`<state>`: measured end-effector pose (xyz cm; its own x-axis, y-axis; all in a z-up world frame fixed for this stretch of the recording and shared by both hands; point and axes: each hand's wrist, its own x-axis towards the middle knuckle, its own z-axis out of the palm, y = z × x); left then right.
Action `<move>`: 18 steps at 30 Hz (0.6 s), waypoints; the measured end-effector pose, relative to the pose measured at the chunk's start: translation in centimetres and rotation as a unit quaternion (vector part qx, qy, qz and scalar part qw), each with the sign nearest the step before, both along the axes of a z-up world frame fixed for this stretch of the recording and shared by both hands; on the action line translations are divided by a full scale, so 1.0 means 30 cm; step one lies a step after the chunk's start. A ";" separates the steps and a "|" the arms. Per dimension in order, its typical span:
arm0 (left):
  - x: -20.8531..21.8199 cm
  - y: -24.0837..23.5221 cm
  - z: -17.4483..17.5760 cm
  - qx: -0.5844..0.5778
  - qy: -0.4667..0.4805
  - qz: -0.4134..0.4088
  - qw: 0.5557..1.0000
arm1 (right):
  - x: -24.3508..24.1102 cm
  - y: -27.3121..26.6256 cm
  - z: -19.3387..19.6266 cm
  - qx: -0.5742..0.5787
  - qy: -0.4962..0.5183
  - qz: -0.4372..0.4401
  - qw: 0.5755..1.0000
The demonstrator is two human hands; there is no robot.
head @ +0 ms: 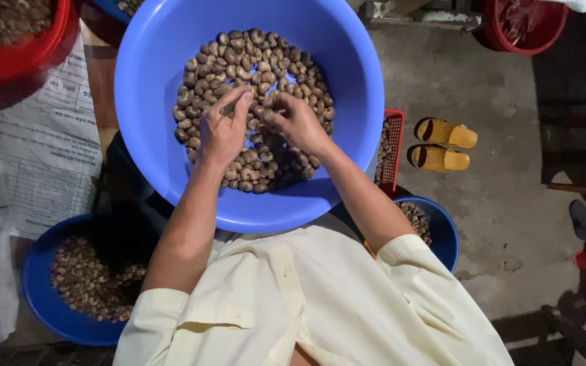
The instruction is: The person sits and uses a small knife to peel the outer shell off cashew nuts held in a large blue basin. They pick up individual nuts, carefully remove the shell, and drop the processed pieces into a smaller blue bowl on the floor.
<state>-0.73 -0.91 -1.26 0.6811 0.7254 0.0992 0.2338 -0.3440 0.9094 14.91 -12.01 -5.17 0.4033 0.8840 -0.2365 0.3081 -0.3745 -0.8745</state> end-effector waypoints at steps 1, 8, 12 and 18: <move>0.002 0.003 0.005 -0.015 -0.028 0.007 0.999 | 0.001 0.023 -0.040 0.039 0.098 -0.048 0.993; 0.021 0.026 -0.040 -0.010 -0.077 0.021 0.997 | -0.070 0.119 -0.020 0.109 0.375 -0.192 0.901; 0.034 0.031 -0.051 -0.013 -0.082 0.009 0.997 | -0.066 0.108 -0.035 0.107 0.404 -0.197 0.887; 0.030 0.038 -0.051 -0.095 -0.098 -0.007 0.991 | -0.062 0.103 -0.013 0.103 0.413 -0.217 0.879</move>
<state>0.16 0.21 -2.79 0.6723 0.7345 0.0926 0.0429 -0.1635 0.9856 13.05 -8.91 -5.55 0.4790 0.7474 -0.4605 -0.5961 -0.1082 -0.7956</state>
